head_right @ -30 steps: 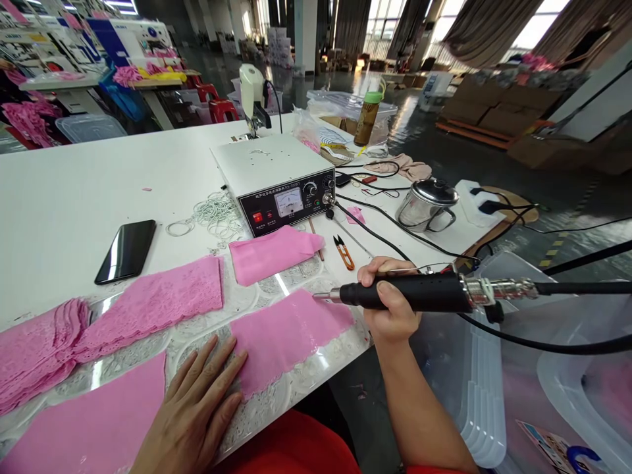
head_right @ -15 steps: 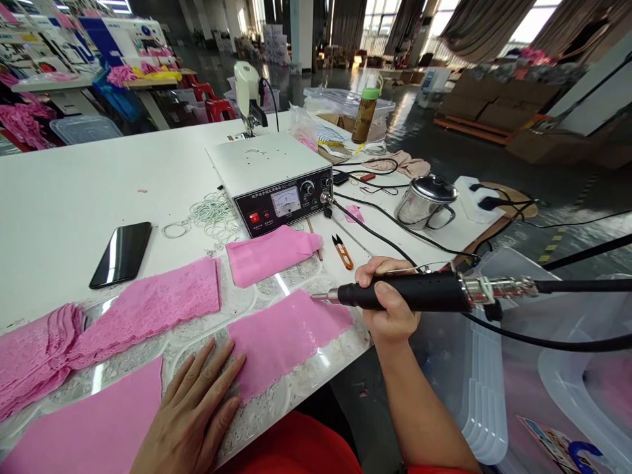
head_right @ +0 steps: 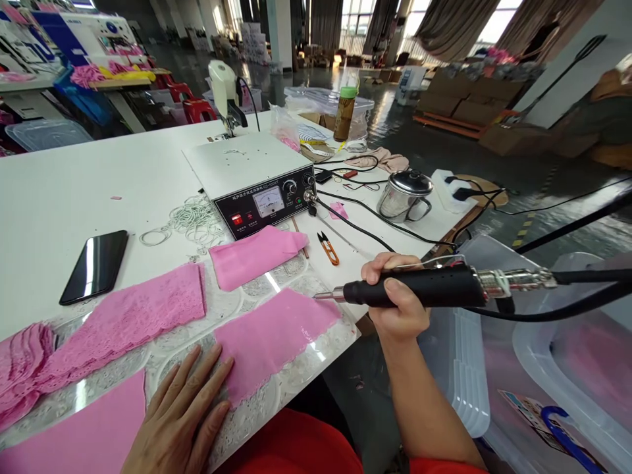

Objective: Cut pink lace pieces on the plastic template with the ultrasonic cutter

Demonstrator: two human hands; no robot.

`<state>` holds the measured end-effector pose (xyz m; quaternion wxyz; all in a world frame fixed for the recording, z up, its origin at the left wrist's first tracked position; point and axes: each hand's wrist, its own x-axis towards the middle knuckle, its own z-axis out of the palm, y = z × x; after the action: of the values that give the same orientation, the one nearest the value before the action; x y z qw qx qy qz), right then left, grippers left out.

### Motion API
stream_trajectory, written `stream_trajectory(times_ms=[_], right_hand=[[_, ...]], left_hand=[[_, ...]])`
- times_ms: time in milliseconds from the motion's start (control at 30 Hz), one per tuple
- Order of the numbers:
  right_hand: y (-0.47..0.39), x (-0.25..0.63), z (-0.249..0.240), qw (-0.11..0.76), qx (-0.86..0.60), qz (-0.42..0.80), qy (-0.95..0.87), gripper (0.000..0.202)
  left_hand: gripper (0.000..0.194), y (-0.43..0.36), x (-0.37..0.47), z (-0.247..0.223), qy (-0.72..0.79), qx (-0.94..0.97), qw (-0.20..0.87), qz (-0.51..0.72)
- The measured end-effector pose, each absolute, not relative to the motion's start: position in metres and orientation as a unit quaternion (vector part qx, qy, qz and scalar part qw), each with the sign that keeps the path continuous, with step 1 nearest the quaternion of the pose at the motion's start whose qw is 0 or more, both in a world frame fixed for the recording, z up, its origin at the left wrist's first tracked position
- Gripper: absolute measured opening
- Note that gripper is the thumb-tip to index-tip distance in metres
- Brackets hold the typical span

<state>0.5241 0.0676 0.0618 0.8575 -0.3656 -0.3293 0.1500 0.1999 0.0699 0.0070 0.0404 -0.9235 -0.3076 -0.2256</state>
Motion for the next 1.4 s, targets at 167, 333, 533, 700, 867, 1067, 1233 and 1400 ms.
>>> stream_trajectory(times_ms=[167, 333, 533, 700, 867, 1067, 1233, 1400], right_hand=[[0.063, 0.526, 0.061, 0.848, -0.382, 0.147, -0.338, 0.011], [0.064, 0.523, 0.061, 0.846, -0.380, 0.156, -0.340, 0.009], [0.063, 0.525, 0.058, 0.843, -0.379, 0.159, -0.347, 0.010], [0.064, 0.526, 0.057, 0.843, -0.377, 0.157, -0.349, 0.009], [0.060, 0.535, 0.064, 0.860, -0.376, 0.128, -0.320, 0.011], [0.048, 0.547, 0.066, 0.861, -0.400, 0.109, -0.295, 0.009], [0.043, 0.547, 0.063, 0.858, -0.398, 0.119, -0.302, 0.010], [0.044, 0.545, 0.061, 0.856, -0.393, 0.121, -0.314, 0.008]], left_hand=[[0.054, 0.070, 0.200, 0.008, -0.307, -0.925, 0.041, -0.221], [0.057, 0.070, 0.200, 0.009, -0.309, -0.925, 0.041, -0.217], [0.058, 0.069, 0.201, 0.010, -0.313, -0.925, 0.032, -0.214], [0.058, 0.069, 0.200, 0.010, -0.314, -0.925, 0.030, -0.213], [0.058, 0.070, 0.200, 0.010, -0.310, -0.925, 0.033, -0.217], [0.058, 0.071, 0.201, 0.010, -0.310, -0.924, 0.035, -0.219], [0.059, 0.071, 0.200, 0.010, -0.309, -0.925, 0.034, -0.218], [0.060, 0.072, 0.200, 0.010, -0.307, -0.927, 0.033, -0.215]])
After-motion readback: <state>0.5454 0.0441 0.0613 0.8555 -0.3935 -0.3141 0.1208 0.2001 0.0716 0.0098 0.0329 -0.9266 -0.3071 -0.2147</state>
